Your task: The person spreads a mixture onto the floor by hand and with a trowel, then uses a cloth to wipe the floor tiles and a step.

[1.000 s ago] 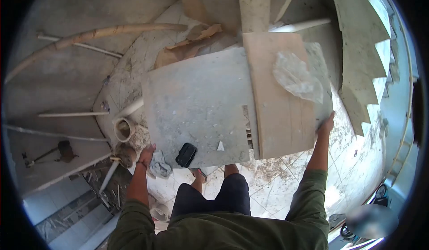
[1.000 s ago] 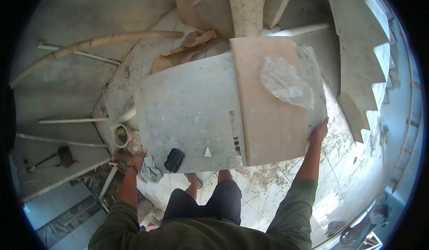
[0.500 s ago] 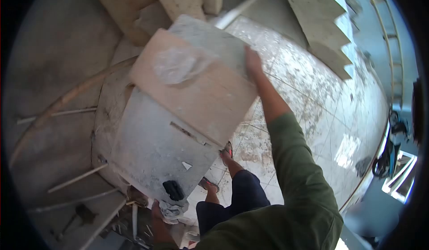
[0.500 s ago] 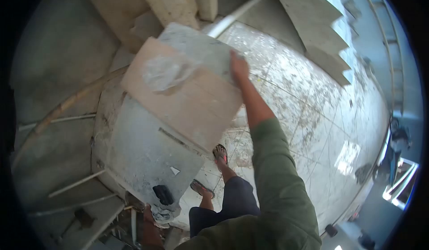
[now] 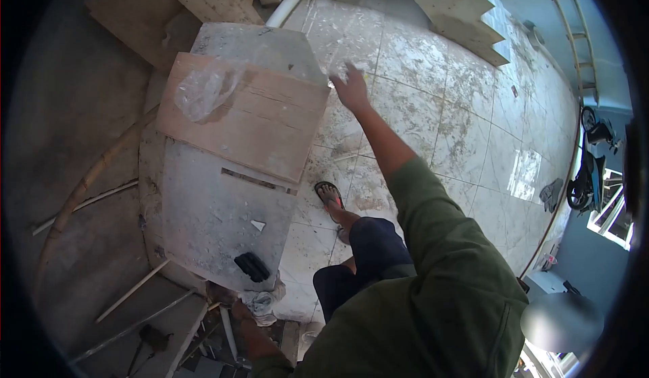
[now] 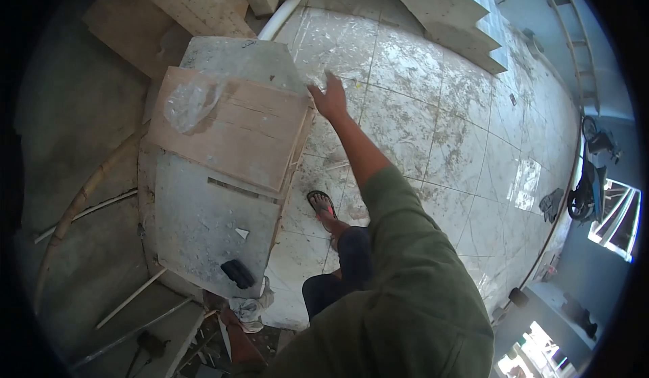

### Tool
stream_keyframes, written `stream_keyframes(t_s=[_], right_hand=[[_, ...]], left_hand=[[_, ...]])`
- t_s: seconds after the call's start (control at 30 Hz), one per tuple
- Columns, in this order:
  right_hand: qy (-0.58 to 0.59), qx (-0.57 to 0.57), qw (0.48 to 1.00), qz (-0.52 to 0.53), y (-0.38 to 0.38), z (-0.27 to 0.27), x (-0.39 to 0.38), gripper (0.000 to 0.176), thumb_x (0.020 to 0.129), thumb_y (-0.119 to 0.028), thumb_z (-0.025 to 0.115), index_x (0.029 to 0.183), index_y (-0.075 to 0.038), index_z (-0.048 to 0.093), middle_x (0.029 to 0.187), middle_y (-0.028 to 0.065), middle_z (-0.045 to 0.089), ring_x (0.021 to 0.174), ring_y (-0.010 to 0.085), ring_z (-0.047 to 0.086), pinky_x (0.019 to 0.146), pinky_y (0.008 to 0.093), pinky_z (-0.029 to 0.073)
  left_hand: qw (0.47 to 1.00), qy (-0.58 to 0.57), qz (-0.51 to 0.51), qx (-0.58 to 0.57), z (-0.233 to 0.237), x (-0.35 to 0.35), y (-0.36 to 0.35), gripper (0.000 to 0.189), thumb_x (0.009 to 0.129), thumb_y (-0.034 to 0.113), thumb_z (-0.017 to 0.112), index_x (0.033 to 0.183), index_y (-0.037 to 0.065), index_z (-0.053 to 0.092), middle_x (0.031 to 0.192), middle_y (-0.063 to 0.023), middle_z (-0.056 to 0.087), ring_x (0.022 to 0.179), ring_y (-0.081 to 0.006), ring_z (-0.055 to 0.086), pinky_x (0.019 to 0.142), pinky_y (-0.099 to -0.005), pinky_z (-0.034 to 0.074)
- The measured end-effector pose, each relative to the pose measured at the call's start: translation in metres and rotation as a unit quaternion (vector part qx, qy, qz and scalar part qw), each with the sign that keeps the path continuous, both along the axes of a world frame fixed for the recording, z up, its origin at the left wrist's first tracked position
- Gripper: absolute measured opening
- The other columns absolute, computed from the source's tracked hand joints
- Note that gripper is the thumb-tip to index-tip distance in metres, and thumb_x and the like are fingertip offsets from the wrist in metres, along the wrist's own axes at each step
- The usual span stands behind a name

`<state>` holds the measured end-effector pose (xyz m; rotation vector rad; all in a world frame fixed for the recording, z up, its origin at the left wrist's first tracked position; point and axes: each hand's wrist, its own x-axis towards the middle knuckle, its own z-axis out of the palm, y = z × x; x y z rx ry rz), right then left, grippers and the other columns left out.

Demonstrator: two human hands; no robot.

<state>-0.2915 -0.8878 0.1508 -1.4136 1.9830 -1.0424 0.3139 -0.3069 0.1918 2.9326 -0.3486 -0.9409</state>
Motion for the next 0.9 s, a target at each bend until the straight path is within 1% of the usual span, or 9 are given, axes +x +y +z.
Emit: stream_keyframes(t_s=[0.27, 0.37, 0.4, 0.43, 0.53, 0.63, 0.67, 0.8, 0.9], right_hand=[[0.093, 0.403, 0.891, 0.188, 0.41, -0.021, -0.174, 0.044, 0.082, -0.038, 0.064, 0.106, -0.001, 0.067, 0.116, 0.0233, 0.064, 0.11, 0.0399, 0.059, 0.094, 0.046, 0.046], [-0.005, 0.435, 0.898, 0.069, 0.454, 0.04, -0.189, 0.044, 0.08, -0.036, 0.065, 0.106, -0.001, 0.067, 0.115, 0.0215, 0.065, 0.106, 0.0388, 0.061, 0.091, 0.0451, 0.047], [0.018, 0.402, 0.91, 0.102, 0.459, 0.054, -0.191, 0.045, 0.08, -0.036, 0.066, 0.107, -0.001, 0.067, 0.114, 0.0217, 0.065, 0.105, 0.0388, 0.062, 0.091, 0.0443, 0.048], [0.038, 0.369, 0.919, 0.134, 0.457, 0.066, -0.189, 0.045, 0.08, -0.036, 0.066, 0.108, -0.001, 0.067, 0.113, 0.022, 0.065, 0.103, 0.0387, 0.062, 0.09, 0.0434, 0.048], [0.054, 0.32, 0.904, 0.278, 0.422, 0.119, -0.167, 0.053, 0.088, -0.045, 0.058, 0.118, -0.001, 0.064, 0.122, 0.0182, 0.063, 0.113, 0.0361, 0.059, 0.094, 0.0416, 0.048], [-0.273, 0.418, 0.845, 0.191, 0.389, 0.115, -0.139, 0.055, 0.098, -0.043, 0.049, 0.137, -0.005, 0.049, 0.134, 0.0136, 0.057, 0.121, 0.0293, 0.057, 0.1, 0.0403, 0.047], [-0.397, 0.435, 0.795, 0.146, 0.373, 0.156, -0.129, 0.056, 0.099, -0.042, 0.048, 0.14, -0.005, 0.045, 0.136, 0.013, 0.056, 0.121, 0.0277, 0.057, 0.101, 0.0403, 0.046], [-0.754, 0.271, 0.567, 0.191, 0.334, 0.239, -0.158, 0.058, 0.098, -0.044, 0.051, 0.14, -0.005, 0.045, 0.135, 0.0116, 0.057, 0.119, 0.0232, 0.059, 0.102, 0.0388, 0.046], [-0.529, 0.169, 0.79, 0.259, 0.29, 0.261, -0.226, 0.043, 0.097, -0.033, 0.052, 0.128, -0.004, 0.055, 0.119, 0.0104, 0.063, 0.104, 0.0192, 0.062, 0.089, 0.0343, 0.05]], left_hand=[[0.892, -0.151, -0.34, 0.259, 0.021, -0.061, 0.097, 0.05, 0.095, 0.026, 0.045, 0.145, 0.02, 0.041, 0.085, -0.0147, 0.069, 0.077, -0.031, 0.069, 0.064, -0.0447, 0.053], [0.888, -0.15, -0.425, 0.089, 0.003, -0.121, 0.09, 0.044, 0.096, 0.03, 0.05, 0.138, 0.019, 0.051, 0.071, -0.023, 0.063, 0.064, -0.0399, 0.062, 0.058, -0.051, 0.046], [0.993, -0.065, -0.05, -0.083, 0.01, -0.166, 0.061, 0.041, 0.093, 0.038, 0.06, 0.114, 0.003, 0.066, 0.074, -0.0273, 0.063, 0.068, -0.0426, 0.06, 0.062, -0.0511, 0.045], [0.98, -0.049, -0.084, -0.172, 0.055, -0.228, 0.023, 0.051, 0.089, 0.042, 0.067, 0.09, -0.009, 0.067, 0.078, -0.0277, 0.064, 0.071, -0.0381, 0.059, 0.067, -0.0482, 0.045], [0.907, 0.155, -0.019, -0.391, 0.104, -0.332, -0.05, 0.041, 0.096, 0.031, 0.058, 0.097, -0.009, 0.063, 0.094, -0.0208, 0.067, 0.084, -0.0246, 0.059, 0.079, -0.0396, 0.047], [0.828, 0.207, -0.213, -0.476, 0.224, -0.435, -0.12, 0.036, 0.101, 0.028, 0.046, 0.113, -0.002, 0.061, 0.108, -0.0114, 0.067, 0.097, -0.021, 0.063, 0.087, -0.0329, 0.049], [0.802, 0.359, -0.01, -0.478, 0.243, -0.46, -0.14, 0.034, 0.101, 0.026, 0.045, 0.115, -0.001, 0.061, 0.109, -0.0097, 0.067, 0.097, -0.0196, 0.063, 0.087, -0.0325, 0.049], [0.711, 0.442, 0.037, -0.546, 0.273, -0.539, -0.204, 0.033, 0.101, 0.025, 0.045, 0.118, 0.0, 0.06, 0.113, -0.0092, 0.065, 0.101, -0.0192, 0.064, 0.088, -0.0337, 0.051], [0.72, 0.426, 0.037, -0.547, 0.235, -0.577, -0.254, 0.036, 0.102, 0.029, 0.045, 0.122, 0.001, 0.057, 0.12, -0.0105, 0.063, 0.107, -0.0226, 0.064, 0.092, -0.0369, 0.051]])
